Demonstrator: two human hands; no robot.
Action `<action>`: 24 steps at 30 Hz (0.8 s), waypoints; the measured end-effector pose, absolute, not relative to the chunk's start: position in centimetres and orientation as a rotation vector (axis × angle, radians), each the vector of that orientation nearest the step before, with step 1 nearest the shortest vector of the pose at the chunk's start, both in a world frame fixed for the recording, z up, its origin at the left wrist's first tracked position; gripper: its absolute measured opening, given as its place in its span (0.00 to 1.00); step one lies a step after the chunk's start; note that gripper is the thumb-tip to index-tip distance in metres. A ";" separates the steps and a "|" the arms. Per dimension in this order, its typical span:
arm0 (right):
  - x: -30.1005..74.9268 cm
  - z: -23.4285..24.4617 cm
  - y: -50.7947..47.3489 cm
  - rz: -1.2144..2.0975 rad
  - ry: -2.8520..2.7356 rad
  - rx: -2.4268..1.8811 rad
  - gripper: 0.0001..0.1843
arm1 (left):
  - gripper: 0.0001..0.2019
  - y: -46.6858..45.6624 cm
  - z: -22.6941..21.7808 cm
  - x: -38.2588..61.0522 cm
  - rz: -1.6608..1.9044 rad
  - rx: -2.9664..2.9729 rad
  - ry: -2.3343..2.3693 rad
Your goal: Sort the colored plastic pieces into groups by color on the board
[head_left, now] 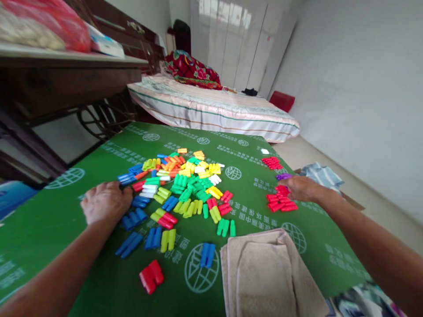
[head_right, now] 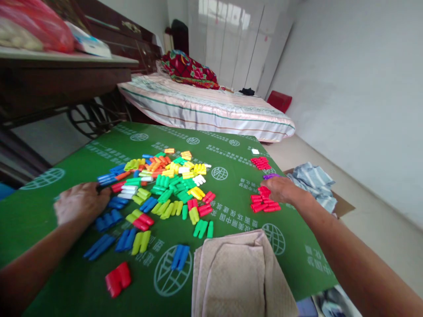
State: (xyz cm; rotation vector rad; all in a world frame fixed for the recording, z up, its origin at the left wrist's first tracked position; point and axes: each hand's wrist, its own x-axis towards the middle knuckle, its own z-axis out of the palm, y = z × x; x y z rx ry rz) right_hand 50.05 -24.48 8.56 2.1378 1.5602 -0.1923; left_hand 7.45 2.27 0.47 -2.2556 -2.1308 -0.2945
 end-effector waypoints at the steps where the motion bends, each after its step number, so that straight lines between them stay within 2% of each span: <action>1: 50.4 8.0 -24.7 -0.213 1.556 2.135 0.20 | 0.29 2.3 0.5 7.4 -0.290 -2.256 -2.124; 6: 51.6 6.5 -25.3 -0.269 1.574 2.138 0.14 | 0.28 2.4 0.4 7.4 -0.292 -2.253 -2.123; 13: 52.2 5.8 -25.4 -0.302 1.591 2.139 0.12 | 0.29 2.3 0.3 7.5 -0.327 -2.248 -2.112; 24: 51.9 6.0 -25.2 -0.335 1.554 2.153 0.19 | 0.28 2.0 0.6 7.7 -0.315 -2.257 -2.152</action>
